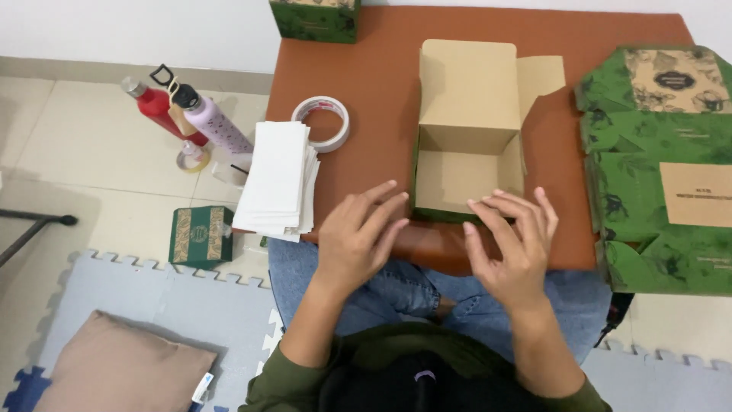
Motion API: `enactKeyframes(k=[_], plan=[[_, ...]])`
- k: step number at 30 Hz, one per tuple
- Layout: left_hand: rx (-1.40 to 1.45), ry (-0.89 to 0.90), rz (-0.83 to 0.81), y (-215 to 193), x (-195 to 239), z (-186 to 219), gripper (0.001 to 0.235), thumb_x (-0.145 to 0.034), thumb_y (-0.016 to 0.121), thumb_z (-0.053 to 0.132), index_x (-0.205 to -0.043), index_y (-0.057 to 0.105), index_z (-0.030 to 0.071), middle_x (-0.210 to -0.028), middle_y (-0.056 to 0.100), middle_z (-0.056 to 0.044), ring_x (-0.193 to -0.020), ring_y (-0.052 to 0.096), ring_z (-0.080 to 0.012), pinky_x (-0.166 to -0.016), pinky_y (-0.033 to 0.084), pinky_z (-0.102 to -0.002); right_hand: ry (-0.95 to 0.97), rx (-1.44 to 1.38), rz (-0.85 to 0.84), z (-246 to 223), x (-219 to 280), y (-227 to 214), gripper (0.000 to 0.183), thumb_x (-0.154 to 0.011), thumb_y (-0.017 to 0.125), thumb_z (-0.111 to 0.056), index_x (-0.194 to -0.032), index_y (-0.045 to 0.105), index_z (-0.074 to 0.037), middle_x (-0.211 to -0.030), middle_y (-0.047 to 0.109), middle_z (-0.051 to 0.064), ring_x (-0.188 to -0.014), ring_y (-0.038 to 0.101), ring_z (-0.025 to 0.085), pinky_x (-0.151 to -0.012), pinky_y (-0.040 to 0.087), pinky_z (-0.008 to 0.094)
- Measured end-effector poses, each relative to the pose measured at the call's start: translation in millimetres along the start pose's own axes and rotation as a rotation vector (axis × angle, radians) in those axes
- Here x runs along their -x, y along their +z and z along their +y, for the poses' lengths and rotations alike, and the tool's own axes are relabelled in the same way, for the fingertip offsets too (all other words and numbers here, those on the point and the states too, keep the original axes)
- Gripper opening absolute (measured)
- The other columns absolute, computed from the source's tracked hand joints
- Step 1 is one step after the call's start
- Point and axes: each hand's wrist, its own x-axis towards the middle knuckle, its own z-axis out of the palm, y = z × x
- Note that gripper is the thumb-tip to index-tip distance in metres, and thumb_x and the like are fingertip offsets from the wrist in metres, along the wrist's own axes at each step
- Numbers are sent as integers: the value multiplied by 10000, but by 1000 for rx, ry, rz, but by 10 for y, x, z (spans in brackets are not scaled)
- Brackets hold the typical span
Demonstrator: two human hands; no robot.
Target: Folding and assembling cardboard packaging boxes by hand on a low table.
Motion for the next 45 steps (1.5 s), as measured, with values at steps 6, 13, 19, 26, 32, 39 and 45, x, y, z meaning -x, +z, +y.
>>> enactKeyframes(k=[6, 13, 19, 26, 32, 39, 45], plan=[[-144, -324, 90, -857, 268, -442, 341, -954, 556, -74, -1259, 651, 47, -1144, 677, -115, -1065, 631, -334, -1000, 435, -452, -71, -584, -96, -845, -581, 672, 152, -884, 721, 14, -997, 791, -61, -997, 767, 78, -986, 747, 311, -909, 576, 415], [-110, -499, -41, -1072, 413, -701, 395, -926, 468, -131, -1256, 637, 4, -1188, 703, -142, -1190, 619, -323, -1142, 310, -474, -265, -525, -392, -1183, -950, 1257, 142, -838, 768, -32, -979, 754, -23, -937, 748, 153, -956, 725, 323, -844, 572, 417], [-69, -532, -59, -1062, 462, -768, 436, -935, 478, -114, -1266, 670, 96, -1164, 700, -69, -1185, 622, -246, -1145, 287, -447, -259, -445, -488, -1205, -979, 1271, 90, -866, 735, -40, -954, 749, -28, -904, 738, 135, -917, 716, 286, -789, 579, 363], [-96, -539, -88, -1108, 379, -671, 445, -937, 451, -87, -1247, 681, 134, -1176, 693, -51, -1177, 616, -242, -1131, 293, -472, -197, -465, -547, -1225, -1062, 1210, 80, -916, 678, -47, -942, 751, -27, -862, 742, 125, -849, 717, 268, -725, 589, 335], [-101, -502, -81, -1144, 316, -628, 353, -971, 510, 45, -1264, 671, 160, -1234, 662, -69, -1178, 608, -249, -1122, 278, -482, -6, -618, -574, -1167, -1051, 1292, 104, -930, 661, -91, -927, 755, -48, -832, 737, 123, -815, 717, 281, -696, 594, 349], [-24, -415, -59, -1105, 43, -563, 283, -941, 708, 121, -1222, 676, 128, -1292, 599, -125, -1259, 561, -320, -1097, 318, -508, 84, -693, -347, -1204, -1058, 1048, 78, -946, 690, -125, -969, 761, -149, -917, 753, 20, -910, 721, 209, -797, 588, 316], [150, -230, -109, -950, -280, -442, 123, -969, 715, 206, -1054, 668, 131, -948, 669, -55, -966, 676, -274, -1074, 333, -501, 98, -647, 5, -1057, -995, 471, 151, -907, 758, -101, -1056, 745, -83, -976, 765, 60, -885, 746, 268, -828, 595, 341]])
